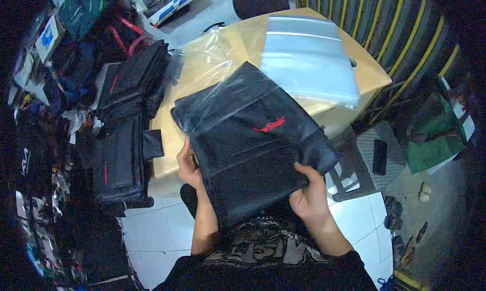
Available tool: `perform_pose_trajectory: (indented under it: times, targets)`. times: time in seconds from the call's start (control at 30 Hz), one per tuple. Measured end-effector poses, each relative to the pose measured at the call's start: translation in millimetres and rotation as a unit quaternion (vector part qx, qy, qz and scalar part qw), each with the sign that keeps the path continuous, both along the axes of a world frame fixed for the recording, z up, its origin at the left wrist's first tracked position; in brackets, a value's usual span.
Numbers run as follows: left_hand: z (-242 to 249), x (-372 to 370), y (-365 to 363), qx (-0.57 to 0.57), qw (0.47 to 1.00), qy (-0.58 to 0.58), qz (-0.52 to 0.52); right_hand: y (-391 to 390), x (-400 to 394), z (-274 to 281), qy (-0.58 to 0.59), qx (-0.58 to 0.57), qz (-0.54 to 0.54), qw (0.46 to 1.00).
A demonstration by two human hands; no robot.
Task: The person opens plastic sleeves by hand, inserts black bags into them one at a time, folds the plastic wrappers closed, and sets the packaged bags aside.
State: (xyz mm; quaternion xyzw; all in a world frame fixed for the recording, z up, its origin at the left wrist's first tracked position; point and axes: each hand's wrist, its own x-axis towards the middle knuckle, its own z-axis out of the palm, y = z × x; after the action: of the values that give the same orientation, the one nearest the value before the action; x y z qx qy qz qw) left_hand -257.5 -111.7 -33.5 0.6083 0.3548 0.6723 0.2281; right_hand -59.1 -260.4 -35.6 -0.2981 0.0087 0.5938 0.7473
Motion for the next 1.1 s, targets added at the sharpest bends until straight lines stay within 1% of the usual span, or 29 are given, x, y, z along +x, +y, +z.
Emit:
perform_pose_trajectory:
  times: [0.03, 0.13, 0.17, 0.2, 0.27, 0.3, 0.33, 0.4, 0.43, 0.47, 0.5, 0.53, 0.57, 0.6, 0.63, 0.67, 0.7, 0.73, 0.8, 0.83, 0.87, 0.9, 1.0, 1.03, 1.1]
  targets:
    - [-3, -1, -2, 0.010, 1.000, -0.010, -0.010, -2, 1, 3, 0.062, 0.015, 0.015, 0.998]
    - [-2, -15, -13, 0.036, 0.998, 0.049, -0.022, 5, -16, 29, 0.050, 0.009, -0.028, 0.998]
    - [-8, -15, -12, -0.001, 0.999, -0.028, -0.018, 13, -26, 51, -0.008, 0.014, -0.059, 0.998]
    - [-6, -21, -15, 0.038, 0.998, 0.040, 0.005, 14, -26, 51, -0.015, 0.010, -0.048, 0.999]
    - [6, -35, -15, 0.121, 0.978, 0.167, 0.044, 16, -20, 52, -0.035, 0.008, -0.030, 0.999]
    - [15, -39, -16, 0.177, 0.964, 0.193, 0.048, 16, -18, 53, -0.038, 0.006, -0.024, 0.999]
    - [20, -46, -21, 0.164, 0.959, 0.227, 0.030, 17, -16, 54, -0.050, 0.005, -0.021, 0.998]
    - [30, -71, -11, 0.162, 0.952, 0.258, -0.044, 19, -17, 56, -0.072, 0.005, -0.017, 0.997]
    - [39, -71, -9, 0.107, 0.969, 0.222, -0.030, 21, -23, 60, -0.120, 0.008, -0.036, 0.992]
    - [52, -68, -6, 0.050, 0.981, 0.188, -0.014, 20, -27, 59, -0.136, -0.011, -0.028, 0.990]
    - [72, -56, 0, 0.071, 0.969, 0.236, -0.028, 21, -31, 56, -0.151, -0.027, -0.020, 0.988]
    - [96, -35, 6, 0.101, 0.954, 0.271, -0.075, 22, -34, 52, -0.168, -0.041, -0.009, 0.985]
    - [119, -11, 3, 0.054, 0.938, 0.325, -0.109, 24, -37, 44, -0.186, -0.061, -0.019, 0.981]
    - [124, 7, 12, 0.084, 0.908, 0.384, -0.142, 23, -39, 41, -0.210, -0.060, -0.017, 0.976]
    - [126, 26, 20, 0.118, 0.876, 0.446, -0.143, 22, -40, 41, -0.234, -0.059, -0.015, 0.970]
    - [131, 47, 21, 0.096, 0.853, 0.493, -0.141, 21, -40, 39, -0.259, -0.057, -0.012, 0.964]
    - [124, 62, 29, 0.115, 0.833, 0.521, -0.146, 20, -40, 36, -0.264, -0.050, -0.004, 0.963]
    - [112, 74, 35, 0.128, 0.807, 0.562, -0.129, 20, -40, 35, -0.259, -0.050, 0.004, 0.965]
    - [89, 95, 41, 0.158, 0.812, 0.549, -0.121, 19, -38, 33, -0.247, -0.051, 0.011, 0.968]
    - [86, 102, 44, 0.167, 0.813, 0.544, -0.122, 20, -38, 32, -0.268, -0.038, -0.008, 0.963]
    - [84, 107, 47, 0.174, 0.814, 0.541, -0.125, 22, -37, 32, -0.256, -0.026, -0.004, 0.966]
    - [87, 111, 47, 0.179, 0.814, 0.537, -0.126, 23, -36, 32, -0.244, -0.015, 0.001, 0.970]
    - [99, 117, 33, 0.258, 0.813, 0.465, -0.236, 35, -32, 35, -0.239, 0.024, 0.019, 0.970]
    - [106, 119, 23, 0.261, 0.802, 0.469, -0.263, 40, -29, 38, -0.242, 0.036, 0.023, 0.969]
    - [116, 123, 8, 0.239, 0.799, 0.491, -0.252, 48, -27, 44, -0.261, 0.003, 0.046, 0.964]
